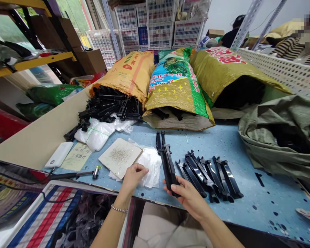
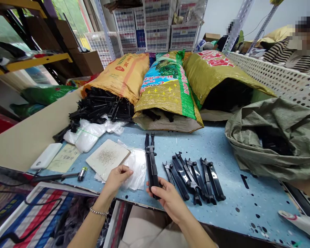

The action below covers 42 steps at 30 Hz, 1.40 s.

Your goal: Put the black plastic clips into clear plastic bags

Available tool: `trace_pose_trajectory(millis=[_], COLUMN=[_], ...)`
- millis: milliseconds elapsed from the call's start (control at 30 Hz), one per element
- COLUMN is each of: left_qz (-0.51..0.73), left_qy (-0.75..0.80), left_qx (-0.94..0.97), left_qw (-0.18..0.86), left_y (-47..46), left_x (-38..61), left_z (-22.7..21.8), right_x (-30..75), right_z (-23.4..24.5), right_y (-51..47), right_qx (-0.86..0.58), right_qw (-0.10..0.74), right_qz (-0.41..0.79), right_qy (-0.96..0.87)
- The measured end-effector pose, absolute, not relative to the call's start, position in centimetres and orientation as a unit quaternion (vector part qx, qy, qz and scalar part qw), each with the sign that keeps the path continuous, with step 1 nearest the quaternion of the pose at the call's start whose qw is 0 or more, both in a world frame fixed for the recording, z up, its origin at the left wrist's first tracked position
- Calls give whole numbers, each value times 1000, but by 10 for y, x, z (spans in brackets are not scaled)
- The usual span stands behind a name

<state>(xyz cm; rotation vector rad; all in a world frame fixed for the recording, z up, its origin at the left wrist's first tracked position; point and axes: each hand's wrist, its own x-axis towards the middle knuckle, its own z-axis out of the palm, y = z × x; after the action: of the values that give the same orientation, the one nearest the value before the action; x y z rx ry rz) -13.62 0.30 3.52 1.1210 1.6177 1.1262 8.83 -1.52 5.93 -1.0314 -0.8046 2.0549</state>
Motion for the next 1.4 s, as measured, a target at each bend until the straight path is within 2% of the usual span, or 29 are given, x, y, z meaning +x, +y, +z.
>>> trace_pose_trajectory(millis=[233,367,467,567,633,733,800,867,1033,1133,1233,1400], left_qz=[485,513,526,447,395,376,370,355,310,295,273,268], left_qy=[631,632,642,638,630,625,617,607,571,549,534,575], left_qx=[401,387,434,584,640,649,654,673,742,770,789,761], left_qw=[453,433,352,228,195,217,232,228,165,136,137,134], left_y=[0,-10,-20,-27,-28,-26,-26,-29,-51,-68,-80,-81], left_x=[-129,-144,-150,-144,-137,-130,-128,-127,-123,-116,-113,-117], left_z=[37,44,47,45,43,42,43,43,43,41,40,40], right_x=[46,48,64,81,92,102,103,101,92,89,88,91], right_z=[54,39,37,46,56,63,58,48,24,21,26,41], right_y=[11,26,27,14,-4,-33,-47,-53,-46,-41,-40,-40], right_qx=[-285,-338,-392,-430,-426,-346,-278,-229,-128,-97,-133,-275], right_qw=[305,345,354,359,346,255,181,142,125,148,176,215], right_qz=[870,847,814,762,752,839,907,948,984,984,974,899], right_qy=[-261,-221,-243,-324,-366,-335,-257,-169,-22,6,-48,-263])
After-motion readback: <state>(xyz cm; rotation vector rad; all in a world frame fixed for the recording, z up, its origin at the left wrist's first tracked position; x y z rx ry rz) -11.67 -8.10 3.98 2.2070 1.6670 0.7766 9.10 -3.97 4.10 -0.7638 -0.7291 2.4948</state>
